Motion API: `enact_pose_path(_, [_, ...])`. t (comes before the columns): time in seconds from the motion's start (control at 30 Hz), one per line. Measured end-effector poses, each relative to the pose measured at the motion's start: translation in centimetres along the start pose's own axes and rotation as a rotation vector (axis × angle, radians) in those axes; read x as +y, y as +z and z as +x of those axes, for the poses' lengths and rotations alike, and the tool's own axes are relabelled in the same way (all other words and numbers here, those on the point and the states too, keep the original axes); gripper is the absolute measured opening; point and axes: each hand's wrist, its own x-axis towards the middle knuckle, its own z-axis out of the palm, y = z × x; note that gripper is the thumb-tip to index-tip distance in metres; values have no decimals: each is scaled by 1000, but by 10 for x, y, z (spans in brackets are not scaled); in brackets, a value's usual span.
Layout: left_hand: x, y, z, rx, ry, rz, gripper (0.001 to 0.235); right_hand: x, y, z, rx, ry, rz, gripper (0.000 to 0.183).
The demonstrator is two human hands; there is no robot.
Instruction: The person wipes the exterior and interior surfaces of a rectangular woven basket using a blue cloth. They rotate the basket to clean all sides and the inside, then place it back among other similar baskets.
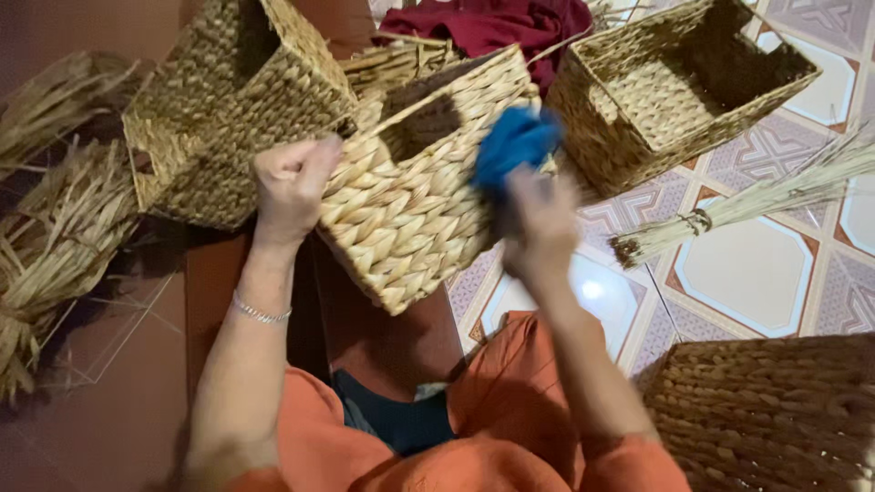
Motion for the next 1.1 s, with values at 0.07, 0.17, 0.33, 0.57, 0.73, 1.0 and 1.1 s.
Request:
enact_pose_path(0.07, [0,-5,-3,20,-4,21,47,-60,-1,-20,-99,-91,192,50])
enact_pose_path(0.17, [1,-14,-9,18,-37,26,44,-113,-11,-47,-290,-428,353,49])
enact_pose_path(0.33, [-2,-28,-7,-113,-44,43,42,-67,2,-38,-93,-299,270,36])
enact_pose_path(0.57, [-5,-35,-4,-186,-82,-112,28,109,-5,-24,2,501,467,43])
enact_pose_path(0.73, [25,-39,-12,-282,-182,189,24,140,35,-62,-193,785,918,54])
enact_pose_path(1.0, [84,4,-17,-177,396,877,46,43,15,-115,-218,681,865,41])
enact_pose_path(1.1, [88,41,-1,-252,342,899,49,5,7,-120,-207,549,889,38])
